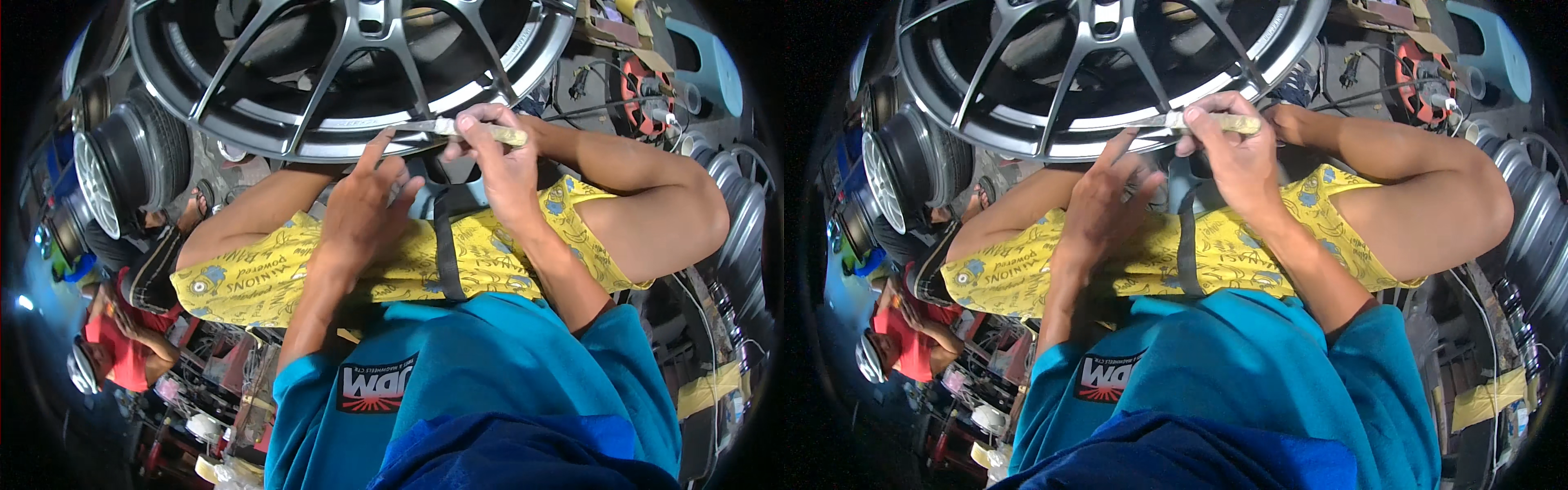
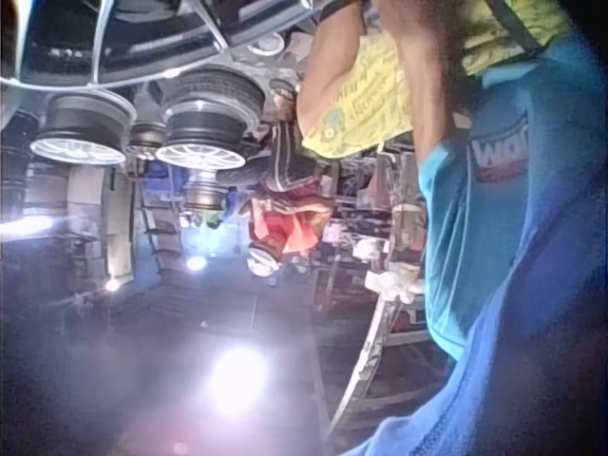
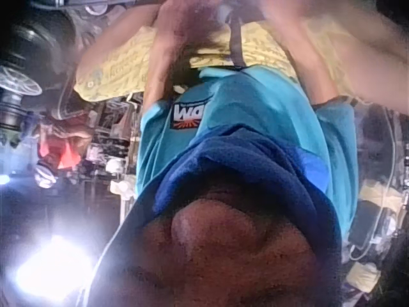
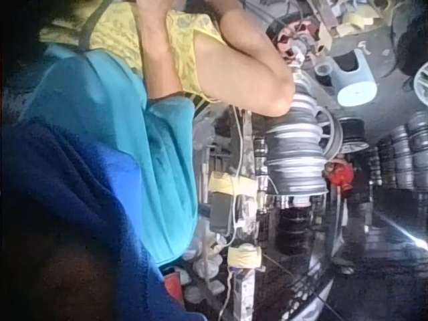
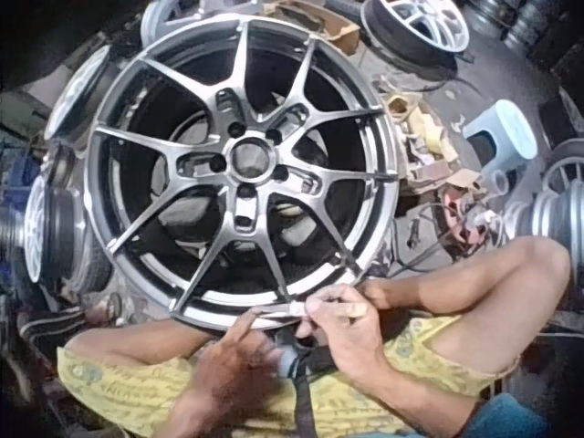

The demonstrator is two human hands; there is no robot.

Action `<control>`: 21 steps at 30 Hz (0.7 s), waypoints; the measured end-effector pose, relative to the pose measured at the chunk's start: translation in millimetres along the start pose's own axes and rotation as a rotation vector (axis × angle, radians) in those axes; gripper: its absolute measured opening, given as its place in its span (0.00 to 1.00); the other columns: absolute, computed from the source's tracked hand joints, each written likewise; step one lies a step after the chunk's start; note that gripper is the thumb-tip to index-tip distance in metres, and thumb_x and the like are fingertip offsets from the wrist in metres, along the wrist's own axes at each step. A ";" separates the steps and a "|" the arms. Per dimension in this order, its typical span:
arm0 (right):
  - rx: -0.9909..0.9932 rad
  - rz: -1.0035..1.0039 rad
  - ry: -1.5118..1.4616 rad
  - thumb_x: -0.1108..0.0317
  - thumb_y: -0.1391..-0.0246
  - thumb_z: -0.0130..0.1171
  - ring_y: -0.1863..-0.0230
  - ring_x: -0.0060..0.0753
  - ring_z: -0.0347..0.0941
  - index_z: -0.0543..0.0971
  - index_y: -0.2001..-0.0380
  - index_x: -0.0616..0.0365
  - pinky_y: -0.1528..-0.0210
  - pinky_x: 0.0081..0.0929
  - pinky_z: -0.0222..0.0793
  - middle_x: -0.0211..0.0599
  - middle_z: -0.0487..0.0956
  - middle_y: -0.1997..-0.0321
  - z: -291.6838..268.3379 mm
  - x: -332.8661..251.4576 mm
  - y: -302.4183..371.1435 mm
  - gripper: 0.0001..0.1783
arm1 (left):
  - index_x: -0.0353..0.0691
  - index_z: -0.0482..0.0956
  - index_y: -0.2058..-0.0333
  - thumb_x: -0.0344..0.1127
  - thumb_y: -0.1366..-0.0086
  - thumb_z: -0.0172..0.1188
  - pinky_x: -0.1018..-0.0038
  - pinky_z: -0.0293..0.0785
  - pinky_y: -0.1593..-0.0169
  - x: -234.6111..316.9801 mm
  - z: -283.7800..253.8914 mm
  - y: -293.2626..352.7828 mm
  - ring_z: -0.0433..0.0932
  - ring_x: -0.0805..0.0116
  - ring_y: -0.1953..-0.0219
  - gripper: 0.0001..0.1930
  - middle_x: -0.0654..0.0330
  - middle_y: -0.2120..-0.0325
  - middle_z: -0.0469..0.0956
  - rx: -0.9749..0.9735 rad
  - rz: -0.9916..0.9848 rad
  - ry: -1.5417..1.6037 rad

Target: The person applies a substance to the edge of a car wheel rim using a small brush while sitting on the floor, rotating the wheel by hand to access different sections.

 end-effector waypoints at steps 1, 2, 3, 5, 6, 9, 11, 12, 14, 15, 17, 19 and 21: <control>0.002 0.023 -0.025 0.71 0.31 0.65 0.65 0.21 0.83 0.81 0.54 0.65 0.60 0.20 0.80 0.34 0.86 0.62 3.1 2.4 2.4 0.08 | 0.37 0.79 0.64 0.37 0.33 0.70 0.50 0.82 0.55 -3.6 -1.1 2.9 0.85 0.37 0.58 0.11 0.44 0.35 0.74 0.001 0.028 0.003; 0.004 0.046 -0.050 0.71 0.31 0.65 0.64 0.22 0.83 0.81 0.54 0.65 0.58 0.20 0.80 0.34 0.86 0.62 4.2 4.3 4.3 0.08 | 0.38 0.78 0.65 0.38 0.33 0.70 0.49 0.82 0.57 -4.7 -2.9 5.7 0.85 0.36 0.60 0.11 0.44 0.34 0.73 0.002 0.055 0.007; -0.020 0.044 -0.042 0.71 0.32 0.66 0.62 0.22 0.84 0.82 0.54 0.65 0.57 0.21 0.81 0.35 0.86 0.61 5.1 5.7 4.8 0.09 | 0.37 0.80 0.62 0.36 0.34 0.73 0.54 0.83 0.59 -3.3 -9.2 9.2 0.87 0.41 0.62 0.11 0.45 0.42 0.80 -0.018 -0.001 0.034; -0.049 0.041 0.028 0.72 0.33 0.68 0.62 0.21 0.83 0.82 0.53 0.66 0.57 0.21 0.81 0.35 0.86 0.60 5.0 3.2 6.6 0.10 | 0.36 0.81 0.60 0.34 0.34 0.73 0.59 0.83 0.60 -6.8 -14.5 13.7 0.88 0.49 0.63 0.11 0.47 0.49 0.83 0.047 -0.166 0.226; -0.067 0.038 0.065 0.72 0.33 0.68 0.62 0.20 0.83 0.83 0.53 0.66 0.57 0.21 0.81 0.36 0.86 0.60 5.9 -0.7 6.7 0.10 | 0.35 0.81 0.60 0.33 0.34 0.74 0.62 0.83 0.60 -9.6 -18.1 14.5 0.88 0.52 0.63 0.11 0.48 0.53 0.85 0.085 -0.250 0.322; -0.150 0.015 0.181 0.75 0.37 0.71 0.58 0.19 0.82 0.87 0.56 0.65 0.54 0.20 0.78 0.33 0.86 0.59 1.4 -10.9 6.3 0.08 | 0.32 0.82 0.55 0.31 0.32 0.72 0.70 0.82 0.59 -13.5 -35.4 14.8 0.87 0.65 0.64 0.12 0.51 0.67 0.86 0.085 -0.415 0.277; -0.221 0.021 0.171 0.76 0.39 0.72 0.56 0.19 0.81 0.90 0.57 0.64 0.53 0.19 0.76 0.32 0.85 0.59 5.9 -15.0 6.6 0.08 | 0.32 0.84 0.54 0.34 0.31 0.72 0.71 0.81 0.58 -13.9 -35.5 15.8 0.85 0.69 0.66 0.13 0.53 0.69 0.87 0.171 -0.386 0.465; -0.254 0.013 0.188 0.76 0.39 0.73 0.56 0.19 0.81 0.89 0.57 0.64 0.53 0.19 0.76 0.32 0.85 0.58 9.4 -16.7 6.6 0.08 | 0.32 0.85 0.54 0.35 0.30 0.72 0.71 0.81 0.57 -13.1 -35.5 15.2 0.85 0.69 0.65 0.12 0.53 0.68 0.88 0.087 -0.421 0.413; -0.321 -0.004 0.224 0.76 0.39 0.73 0.56 0.20 0.82 0.89 0.56 0.64 0.54 0.19 0.76 0.33 0.85 0.58 16.3 -19.3 7.4 0.09 | 0.34 0.87 0.55 0.37 0.29 0.71 0.71 0.80 0.55 -10.4 -38.4 15.1 0.84 0.69 0.64 0.12 0.54 0.66 0.89 -0.081 -0.490 0.312; -0.296 0.049 0.137 0.77 0.40 0.73 0.56 0.21 0.83 0.89 0.57 0.64 0.54 0.20 0.78 0.33 0.87 0.59 18.3 -19.6 7.6 0.08 | 0.34 0.87 0.55 0.38 0.29 0.71 0.71 0.80 0.54 -11.8 -37.8 16.7 0.84 0.69 0.63 0.12 0.54 0.65 0.89 -0.086 -0.507 0.374; -0.307 0.129 0.038 0.77 0.40 0.73 0.57 0.22 0.84 0.88 0.58 0.63 0.54 0.21 0.79 0.35 0.88 0.59 21.7 -12.9 8.8 0.08 | 0.35 0.89 0.55 0.39 0.28 0.70 0.71 0.79 0.52 -14.4 -36.0 20.9 0.84 0.69 0.61 0.12 0.53 0.64 0.89 -0.097 -0.539 0.501; -0.376 0.122 0.041 0.77 0.40 0.73 0.58 0.22 0.84 0.88 0.59 0.63 0.55 0.22 0.80 0.35 0.89 0.60 29.2 -9.9 9.9 0.07 | 0.36 0.89 0.55 0.39 0.28 0.70 0.71 0.79 0.52 -10.3 -35.3 20.5 0.84 0.67 0.61 0.12 0.54 0.65 0.88 -0.132 -0.470 0.524; -0.501 0.026 0.146 0.77 0.40 0.73 0.59 0.22 0.84 0.87 0.60 0.63 0.56 0.22 0.81 0.36 0.89 0.60 41.5 -9.3 12.1 0.06 | 0.35 0.89 0.55 0.38 0.29 0.70 0.70 0.80 0.53 -9.5 -37.4 21.4 0.85 0.66 0.61 0.11 0.54 0.65 0.89 -0.132 -0.438 0.537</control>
Point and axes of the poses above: each hand's wrist, its own y-axis away from the middle knuckle, its own z-axis out of the palm, x = y × z, the point moved 6 cm from there along -y, towards the middle knuckle
